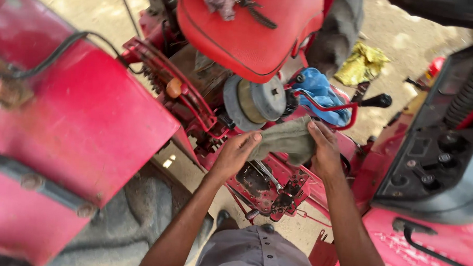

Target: The person wipes down a red tractor with a cloth, cleaning the side panel, engine area, and seat surroundings. They pull and reposition a drive belt, use a wrench on a component, and wipe the steering wheel and dashboard surfaces.

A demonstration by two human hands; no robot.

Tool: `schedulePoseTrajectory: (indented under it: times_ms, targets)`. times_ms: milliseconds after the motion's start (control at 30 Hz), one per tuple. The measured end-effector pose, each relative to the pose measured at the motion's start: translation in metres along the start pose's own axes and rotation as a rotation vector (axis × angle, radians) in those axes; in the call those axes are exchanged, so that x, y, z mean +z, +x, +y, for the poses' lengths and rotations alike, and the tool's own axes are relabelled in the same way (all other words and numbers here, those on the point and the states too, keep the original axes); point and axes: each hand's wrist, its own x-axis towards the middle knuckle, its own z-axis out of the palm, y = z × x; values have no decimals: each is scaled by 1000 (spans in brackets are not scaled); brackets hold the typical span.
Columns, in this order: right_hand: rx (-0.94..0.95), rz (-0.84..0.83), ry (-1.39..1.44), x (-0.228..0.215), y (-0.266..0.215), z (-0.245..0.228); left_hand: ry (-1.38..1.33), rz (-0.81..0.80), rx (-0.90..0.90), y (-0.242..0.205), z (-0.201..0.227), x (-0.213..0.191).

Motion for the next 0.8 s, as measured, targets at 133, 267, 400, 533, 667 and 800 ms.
schedulePoseTrajectory:
  times_ms: [133, 267, 400, 533, 667, 800]
  targets:
    - [-63, 79, -72, 6, 3, -15, -179, -217, 48, 27, -4, -12]
    - [-160, -9, -208, 22, -18, -33, 262, -217, 243, 36, -2, -16]
    - [123, -543, -523, 112, -73, -85, 661, -133, 323, 39, 36, -7]
    - [-7, -444, -20, 108, -57, -43, 1705, 157, 607, 31, -61, 52]
    - [-406, -9, 175, 113, -42, -1, 2371, 437, 795, 11, -149, 74]
    - [-571, 55, -390, 118, -58, 12, 2401, 461, 701, 23, -50, 125]
